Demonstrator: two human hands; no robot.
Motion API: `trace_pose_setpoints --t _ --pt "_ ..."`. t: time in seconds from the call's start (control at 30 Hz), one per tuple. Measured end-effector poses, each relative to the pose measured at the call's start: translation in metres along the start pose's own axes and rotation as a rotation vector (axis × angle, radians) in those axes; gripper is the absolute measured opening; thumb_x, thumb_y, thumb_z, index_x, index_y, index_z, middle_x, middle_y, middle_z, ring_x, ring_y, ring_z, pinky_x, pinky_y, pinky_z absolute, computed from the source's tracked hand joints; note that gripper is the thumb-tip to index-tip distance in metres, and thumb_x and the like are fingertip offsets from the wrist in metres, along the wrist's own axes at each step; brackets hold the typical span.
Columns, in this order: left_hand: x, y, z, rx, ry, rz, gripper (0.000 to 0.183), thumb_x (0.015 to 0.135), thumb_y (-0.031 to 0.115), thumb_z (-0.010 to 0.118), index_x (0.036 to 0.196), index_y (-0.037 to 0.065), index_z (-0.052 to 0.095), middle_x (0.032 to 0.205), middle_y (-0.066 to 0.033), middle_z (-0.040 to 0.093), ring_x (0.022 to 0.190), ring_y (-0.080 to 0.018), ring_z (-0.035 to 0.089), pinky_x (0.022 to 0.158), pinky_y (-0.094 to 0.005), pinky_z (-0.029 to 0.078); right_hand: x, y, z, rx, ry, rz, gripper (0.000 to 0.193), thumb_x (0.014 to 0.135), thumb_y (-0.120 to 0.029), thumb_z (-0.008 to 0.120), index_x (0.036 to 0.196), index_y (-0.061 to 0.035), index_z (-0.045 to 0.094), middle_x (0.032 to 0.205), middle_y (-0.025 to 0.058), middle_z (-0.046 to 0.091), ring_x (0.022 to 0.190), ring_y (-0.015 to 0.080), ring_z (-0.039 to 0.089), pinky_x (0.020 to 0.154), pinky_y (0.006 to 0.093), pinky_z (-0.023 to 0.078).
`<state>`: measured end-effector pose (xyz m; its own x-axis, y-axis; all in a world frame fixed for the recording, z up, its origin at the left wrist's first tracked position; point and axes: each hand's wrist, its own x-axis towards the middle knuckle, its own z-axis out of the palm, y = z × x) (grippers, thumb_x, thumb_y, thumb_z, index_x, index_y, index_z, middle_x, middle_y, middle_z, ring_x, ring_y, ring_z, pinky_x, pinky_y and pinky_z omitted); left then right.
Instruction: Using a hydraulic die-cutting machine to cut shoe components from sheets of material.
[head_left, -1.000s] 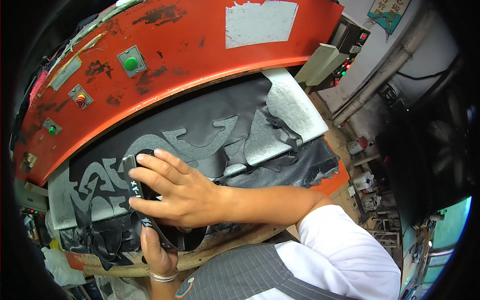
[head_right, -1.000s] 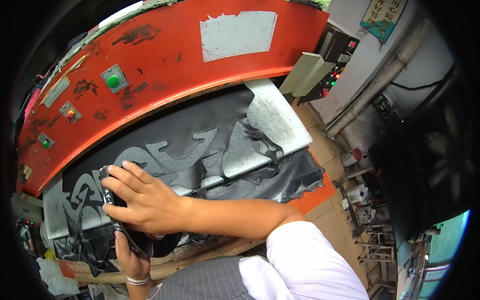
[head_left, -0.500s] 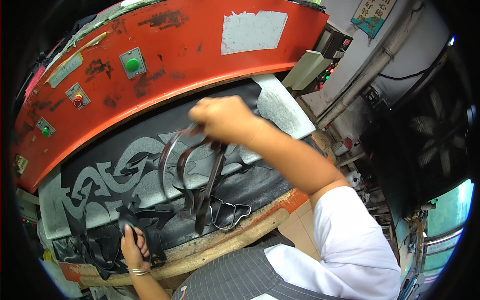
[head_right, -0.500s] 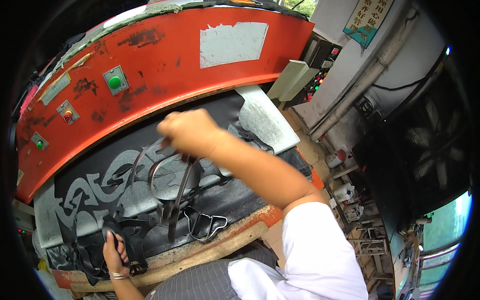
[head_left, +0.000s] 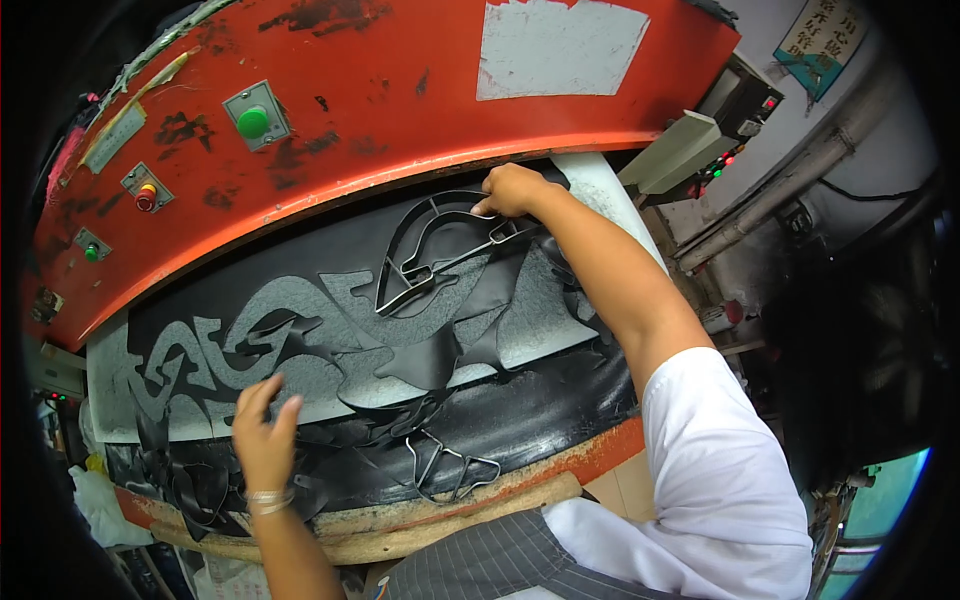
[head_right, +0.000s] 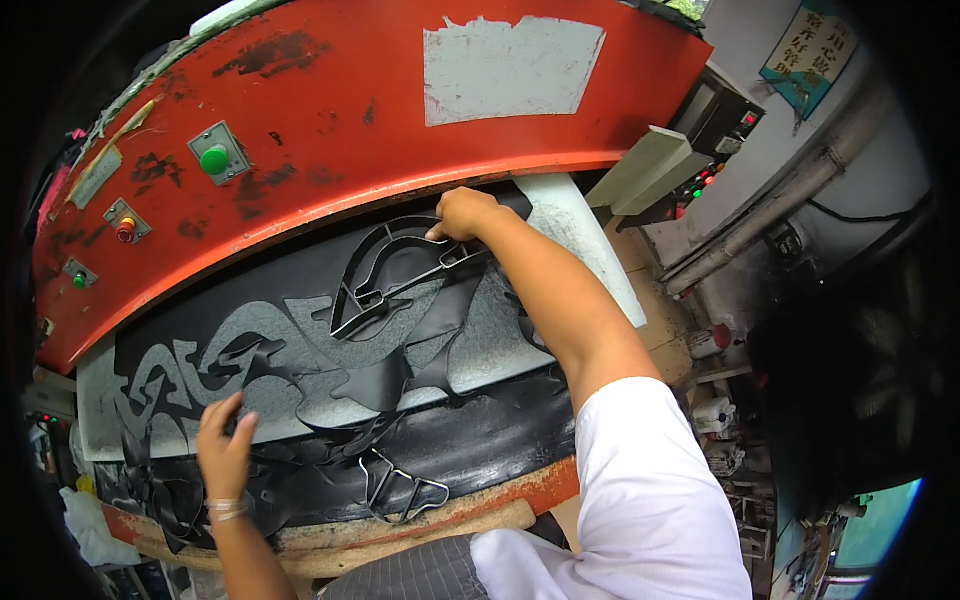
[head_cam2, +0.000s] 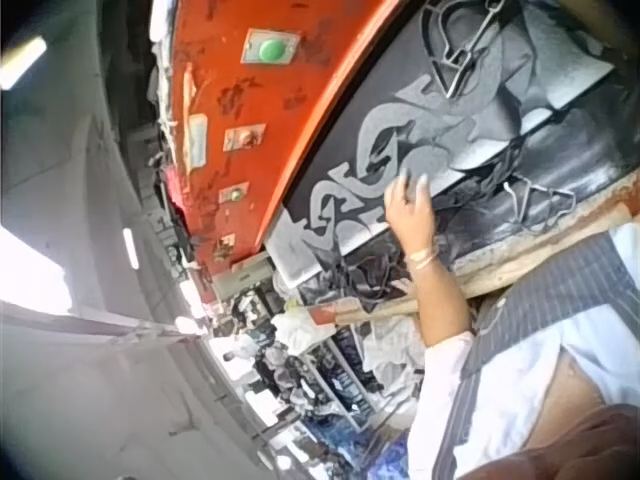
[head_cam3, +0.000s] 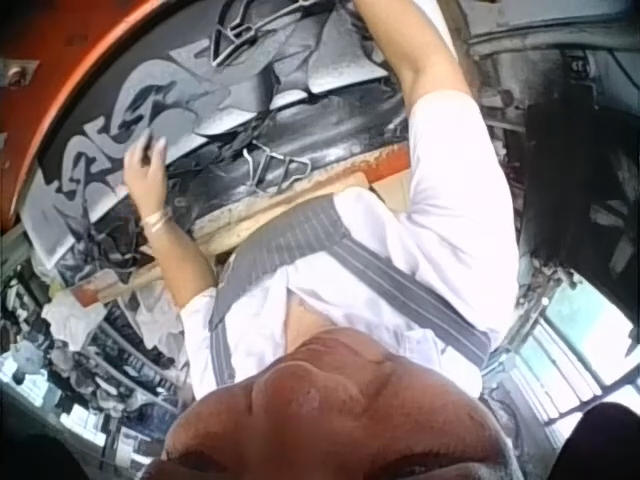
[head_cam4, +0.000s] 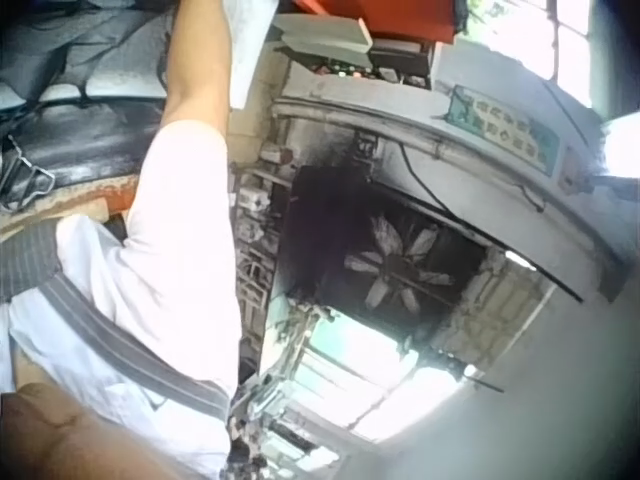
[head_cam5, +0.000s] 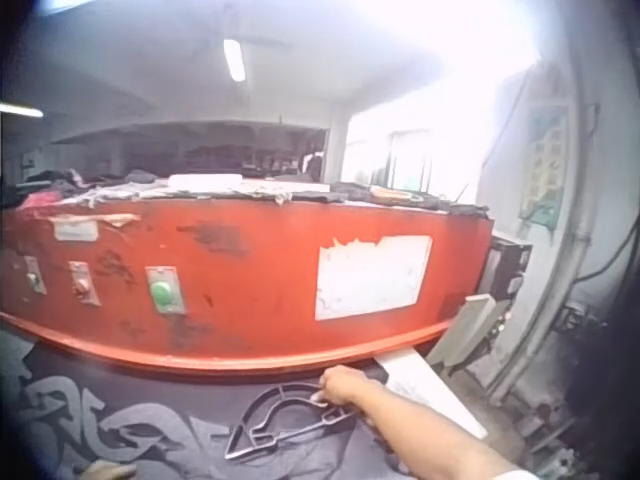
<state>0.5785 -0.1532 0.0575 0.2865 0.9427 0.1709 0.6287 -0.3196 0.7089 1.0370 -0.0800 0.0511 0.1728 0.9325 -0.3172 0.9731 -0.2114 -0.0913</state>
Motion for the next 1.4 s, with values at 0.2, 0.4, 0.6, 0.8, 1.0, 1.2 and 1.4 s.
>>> trace_pose_setpoints --t 0.2,0.4,0.6,0.8,1.0,1.2,1.4 --pt "0.06 0.002 0.115 0.122 -0.071 0.209 0.035 0.074 0.014 0.077 0.106 0.001 0.07 0.088 -0.0112 0.061 0.086 -0.0262 0.057 0.08 -0.0358 0.046 0.009 0.005 0.015 0.071 0.101 -0.004 0.05 0.084 -0.055 0.064 0.102 -0.0092 0.072 0.101 0.0132 0.071 0.101 0.0305 0.066 0.087 0.0429 0.051" --pt "0.069 -0.002 0.148 0.154 0.015 0.228 0.025 0.075 0.013 0.077 0.098 0.004 0.074 0.081 -0.0078 0.059 0.082 -0.0251 0.054 0.077 -0.0361 0.044 -0.019 0.072 0.04 0.496 0.27 -0.273 0.056 0.083 -0.047 0.069 0.122 -0.0062 0.064 0.121 0.0143 0.064 0.123 0.0316 0.052 0.102 0.0408 0.041" --pt "0.075 0.002 0.145 0.137 0.031 0.245 0.015 0.075 0.009 0.076 0.09 0.005 0.074 0.078 -0.0056 0.061 0.077 -0.0232 0.054 0.073 -0.0344 0.042 -0.042 0.109 0.081 0.444 0.425 -0.418 0.054 0.078 -0.033 0.075 0.126 -0.0111 0.063 0.135 0.012 0.057 0.129 0.0325 0.047 0.111 0.0441 0.031" --pt "0.069 0.004 0.149 0.143 0.037 0.294 0.014 0.075 0.007 0.076 0.088 0.004 0.073 0.078 -0.0051 0.061 0.077 -0.0226 0.055 0.073 -0.0342 0.042 -0.045 0.121 0.082 0.522 0.416 -0.479 0.047 0.077 -0.019 0.076 0.123 -0.0114 0.065 0.131 0.011 0.061 0.124 0.033 0.053 0.112 0.0444 0.032" --pt "0.065 0.008 0.151 0.131 0.07 0.295 0.013 0.076 0.004 0.075 0.088 0.002 0.071 0.078 -0.0065 0.06 0.076 -0.0229 0.054 0.072 -0.0333 0.042 -0.045 0.127 0.08 0.518 0.324 -0.459 0.049 0.079 -0.019 0.075 0.126 -0.0136 0.064 0.135 0.0097 0.059 0.128 0.0324 0.05 0.114 0.0453 0.029" --pt "0.064 0.01 0.15 0.13 0.049 0.248 0.013 0.077 0.002 0.074 0.09 0.0 0.071 0.079 -0.0071 0.06 0.077 -0.0221 0.054 0.071 -0.032 0.043 -0.047 0.126 0.086 0.483 0.387 -0.475 0.048 0.08 -0.02 0.074 0.127 -0.0162 0.064 0.137 0.006 0.057 0.129 0.036 0.047 0.112 0.0455 0.031" --pt "0.064 0.01 0.148 0.146 0.078 0.248 0.012 0.08 0.0 0.072 0.091 -0.001 0.07 0.079 -0.0071 0.059 0.076 -0.02 0.054 0.07 -0.0294 0.043 -0.046 0.123 0.083 0.442 0.439 -0.505 0.047 0.081 -0.022 0.073 0.126 -0.0175 0.064 0.136 0.0049 0.058 0.127 0.0361 0.049 0.11 0.0455 0.033"
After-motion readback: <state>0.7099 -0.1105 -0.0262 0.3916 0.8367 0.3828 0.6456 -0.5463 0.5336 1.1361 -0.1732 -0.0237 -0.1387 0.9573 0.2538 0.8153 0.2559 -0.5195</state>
